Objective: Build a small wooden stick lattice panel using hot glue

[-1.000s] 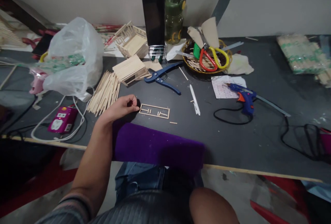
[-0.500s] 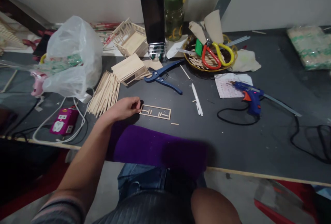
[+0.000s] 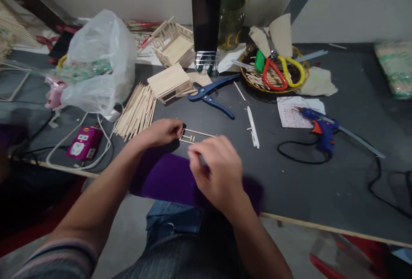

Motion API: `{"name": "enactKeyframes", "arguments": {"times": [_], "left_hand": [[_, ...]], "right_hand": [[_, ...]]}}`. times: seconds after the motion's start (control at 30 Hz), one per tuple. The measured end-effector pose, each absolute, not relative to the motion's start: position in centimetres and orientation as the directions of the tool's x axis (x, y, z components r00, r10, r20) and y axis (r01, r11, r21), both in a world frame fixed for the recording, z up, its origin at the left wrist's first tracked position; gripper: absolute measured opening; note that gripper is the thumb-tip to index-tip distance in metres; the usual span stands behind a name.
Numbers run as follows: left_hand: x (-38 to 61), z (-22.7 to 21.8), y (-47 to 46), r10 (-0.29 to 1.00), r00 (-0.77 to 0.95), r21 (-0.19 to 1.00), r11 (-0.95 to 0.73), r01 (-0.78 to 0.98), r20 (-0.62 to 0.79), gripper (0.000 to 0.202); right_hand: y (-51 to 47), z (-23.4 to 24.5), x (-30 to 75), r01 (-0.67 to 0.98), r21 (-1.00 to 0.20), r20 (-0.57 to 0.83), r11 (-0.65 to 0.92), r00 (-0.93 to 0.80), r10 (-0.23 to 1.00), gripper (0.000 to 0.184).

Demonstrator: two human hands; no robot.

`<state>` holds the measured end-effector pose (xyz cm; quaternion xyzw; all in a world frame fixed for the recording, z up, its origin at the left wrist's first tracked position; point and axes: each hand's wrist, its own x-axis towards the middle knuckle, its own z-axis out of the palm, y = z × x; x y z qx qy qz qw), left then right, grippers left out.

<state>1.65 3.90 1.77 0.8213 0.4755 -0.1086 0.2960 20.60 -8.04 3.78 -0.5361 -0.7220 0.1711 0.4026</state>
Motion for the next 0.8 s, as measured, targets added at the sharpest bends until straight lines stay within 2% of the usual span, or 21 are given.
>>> {"name": "enactKeyframes", "arguments": {"times": [0.03,0.13,0.2,0.27,0.53,0.8], "left_hand": [[1.6,1.8,3.9,0.719,0.523,0.385,-0.37,0.845,-0.458,0.011],[1.5,1.7,3.8,0.721,0.534,0.408,-0.369,0.835,-0.441,0.011],[1.4,1.6,3.8,0.725,0.54,0.422,-0.368,0.828,-0.427,0.011],[1.3,1.5,3.8,0.727,0.547,0.433,-0.371,0.821,-0.414,0.01],[0.9,0.7,3.7,0.739,0.565,0.463,-0.382,0.8,-0.366,0.012],[1.0,0.8,3.6,0.743,0.565,0.473,-0.376,0.797,-0.36,0.012]], "right_hand": [[-7.5,3.0,20.0,0.684,-0.612,0.404,0.396,-0.16,0.901,0.02],[-5.7,0.3,18.2,0.843,-0.337,0.298,0.419,-0.326,0.897,0.021],[-4.9,-1.0,17.4,0.875,-0.223,0.243,0.43,-0.377,0.894,0.016],[-4.5,-1.6,16.8,0.878,-0.162,0.223,0.451,-0.413,0.883,0.013],[-4.4,-2.6,16.3,0.882,-0.096,0.291,0.461,-0.418,0.861,0.024],[-4.5,-3.1,16.3,0.868,-0.126,0.337,0.481,-0.418,0.843,0.026]]}}
